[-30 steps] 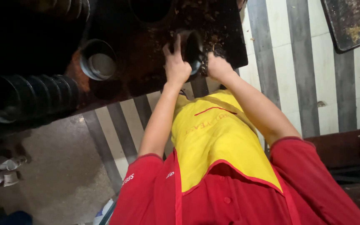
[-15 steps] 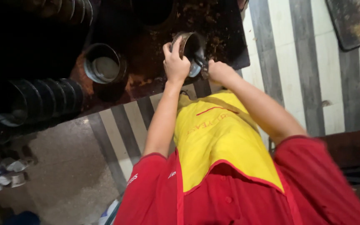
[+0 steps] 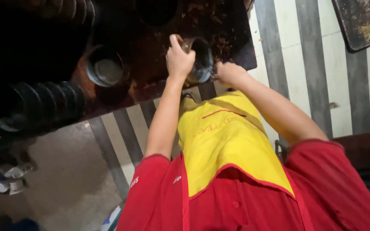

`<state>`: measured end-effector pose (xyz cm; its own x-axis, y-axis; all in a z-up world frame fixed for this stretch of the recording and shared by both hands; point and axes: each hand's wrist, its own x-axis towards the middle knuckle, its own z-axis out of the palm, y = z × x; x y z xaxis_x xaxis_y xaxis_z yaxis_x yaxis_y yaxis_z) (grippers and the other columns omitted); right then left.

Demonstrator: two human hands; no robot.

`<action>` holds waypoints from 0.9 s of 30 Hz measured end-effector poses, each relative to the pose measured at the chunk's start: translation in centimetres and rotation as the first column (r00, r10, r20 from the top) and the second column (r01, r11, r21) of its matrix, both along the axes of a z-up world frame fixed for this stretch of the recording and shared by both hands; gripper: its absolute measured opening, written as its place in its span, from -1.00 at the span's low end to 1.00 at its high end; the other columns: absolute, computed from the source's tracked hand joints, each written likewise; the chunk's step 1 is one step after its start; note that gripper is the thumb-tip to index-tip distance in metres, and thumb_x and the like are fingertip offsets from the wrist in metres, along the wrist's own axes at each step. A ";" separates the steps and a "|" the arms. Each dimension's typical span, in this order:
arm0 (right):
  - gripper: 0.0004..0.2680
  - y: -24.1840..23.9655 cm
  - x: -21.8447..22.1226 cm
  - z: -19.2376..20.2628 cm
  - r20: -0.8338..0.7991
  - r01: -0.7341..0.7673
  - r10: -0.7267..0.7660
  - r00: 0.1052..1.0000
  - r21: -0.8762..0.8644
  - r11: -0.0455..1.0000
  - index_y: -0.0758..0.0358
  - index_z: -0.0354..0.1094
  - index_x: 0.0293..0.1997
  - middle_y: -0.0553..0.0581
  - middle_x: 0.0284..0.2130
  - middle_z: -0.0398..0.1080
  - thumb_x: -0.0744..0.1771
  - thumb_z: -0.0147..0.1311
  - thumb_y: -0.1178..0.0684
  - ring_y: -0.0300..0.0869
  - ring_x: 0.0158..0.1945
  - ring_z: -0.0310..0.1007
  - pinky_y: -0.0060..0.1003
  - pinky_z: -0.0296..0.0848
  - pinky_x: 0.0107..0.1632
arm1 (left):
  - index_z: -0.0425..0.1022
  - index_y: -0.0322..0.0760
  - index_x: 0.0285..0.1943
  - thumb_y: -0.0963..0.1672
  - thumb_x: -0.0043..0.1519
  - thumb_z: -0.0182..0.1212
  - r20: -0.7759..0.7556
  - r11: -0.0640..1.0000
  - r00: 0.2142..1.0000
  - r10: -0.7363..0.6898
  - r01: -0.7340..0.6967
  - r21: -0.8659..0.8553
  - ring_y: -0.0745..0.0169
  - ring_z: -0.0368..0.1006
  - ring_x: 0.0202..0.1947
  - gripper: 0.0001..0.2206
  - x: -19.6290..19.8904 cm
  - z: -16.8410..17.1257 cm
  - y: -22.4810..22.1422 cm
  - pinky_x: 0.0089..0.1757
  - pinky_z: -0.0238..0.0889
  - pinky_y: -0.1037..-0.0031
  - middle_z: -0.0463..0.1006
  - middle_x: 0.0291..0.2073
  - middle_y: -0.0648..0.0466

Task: The person scrapes the inside of metal containers with a knife, shakes out the debris, and stacks them. They then scrape the work surface with the knife and collect the scrapings into a container.

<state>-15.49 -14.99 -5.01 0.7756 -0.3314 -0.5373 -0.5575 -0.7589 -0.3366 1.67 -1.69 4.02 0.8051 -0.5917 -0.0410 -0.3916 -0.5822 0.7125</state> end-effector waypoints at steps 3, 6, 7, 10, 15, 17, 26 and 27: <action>-0.75 -0.1 -2.0 1.0 -0.086 -0.104 0.104 0.991 0.011 0.995 0.34 0.38 0.09 0.42 -0.19 0.56 0.31 0.04 0.12 0.23 -0.10 0.60 0.10 0.55 -0.06 | 0.29 -0.18 0.14 -0.19 0.04 0.26 0.116 0.994 0.991 -0.067 0.076 -0.076 -0.41 0.50 -0.07 -0.55 -0.9 -1.2 0.6 -0.09 0.39 0.00 0.55 -0.04 -0.24; -0.68 0.0 -3.1 -0.3 -0.032 -0.059 0.059 0.998 0.008 0.998 0.38 0.29 0.17 0.46 -0.20 0.53 0.30 0.06 0.11 0.27 -0.11 0.57 0.12 0.53 -0.08 | 0.30 -0.14 0.24 -0.22 0.03 0.25 0.231 0.986 0.969 -0.089 0.118 -0.119 -0.35 0.50 -0.02 -0.47 -1.1 -2.5 -0.7 -0.05 0.42 0.05 0.53 0.08 -0.21; -0.63 0.7 -3.6 -1.5 0.019 -0.010 0.009 1.000 0.054 0.999 0.40 0.21 0.21 0.50 -0.21 0.50 0.29 0.08 0.11 0.31 -0.12 0.54 0.14 0.50 -0.08 | 0.29 -0.13 0.28 -0.23 0.02 0.24 0.246 0.986 0.965 -0.091 0.122 -0.114 -0.31 0.51 0.01 -0.44 -1.3 -2.9 -0.6 -0.01 0.43 0.08 0.52 0.12 -0.19; -0.67 -0.5 -2.8 4.5 -0.010 0.058 -0.057 0.998 0.101 0.993 0.41 0.26 0.14 0.53 -0.22 0.50 0.29 0.09 0.10 0.34 -0.11 0.51 0.14 0.49 -0.05 | 0.26 -0.15 0.34 -0.21 0.03 0.26 0.179 0.989 0.979 -0.094 0.112 -0.093 -0.31 0.51 0.03 -0.39 -1.2 -2.6 -0.3 0.01 0.42 0.08 0.53 0.09 -0.18; -0.71 1.7 -2.4 4.7 -0.069 0.198 -0.187 0.980 0.239 0.951 0.37 0.24 0.15 0.45 -0.23 0.48 0.32 0.01 0.09 0.28 -0.22 0.53 0.12 0.52 -0.19 | 0.17 -0.13 0.43 -0.18 0.06 0.30 0.109 0.998 0.993 -0.041 0.046 -0.050 -0.32 0.49 0.09 -0.32 -1.8 -0.6 0.1 0.07 0.39 0.09 0.50 0.15 -0.21; -0.72 2.2 -2.2 10.3 -0.159 0.278 -0.232 0.960 0.401 0.873 0.26 0.21 0.17 0.36 -0.22 0.45 0.34 -0.03 0.05 0.23 -0.27 0.52 0.11 0.51 -0.26 | 0.13 -0.12 0.47 -0.17 0.06 0.32 0.128 0.998 0.992 -0.014 0.022 -0.062 -0.33 0.48 0.13 -0.28 -2.5 0.1 0.9 0.09 0.38 0.08 0.49 0.19 -0.23; -0.80 0.5 -3.3 14.7 0.261 0.188 -0.191 0.946 0.038 0.981 0.20 0.33 0.00 0.32 -0.41 0.51 0.46 -0.04 -0.10 0.24 -0.34 0.51 0.11 0.44 -0.31 | -0.06 -0.06 0.59 -0.04 0.11 0.37 -0.199 0.994 0.980 -0.029 0.049 0.095 -0.21 0.58 -0.02 -0.14 -1.9 0.3 1.8 0.02 0.50 0.17 0.62 0.02 -0.14; -0.84 -0.4 -2.9 14.1 0.192 0.124 -0.110 0.975 -0.066 0.990 0.18 0.33 -0.01 0.30 -0.42 0.51 0.44 -0.05 -0.05 0.21 -0.36 0.52 0.11 0.45 -0.34 | -0.03 -0.08 0.55 -0.05 0.07 0.42 -0.081 0.986 0.986 -0.144 0.150 0.070 -0.24 0.56 -0.02 -0.14 -1.8 -0.5 1.7 -0.02 0.46 0.12 0.60 0.06 -0.15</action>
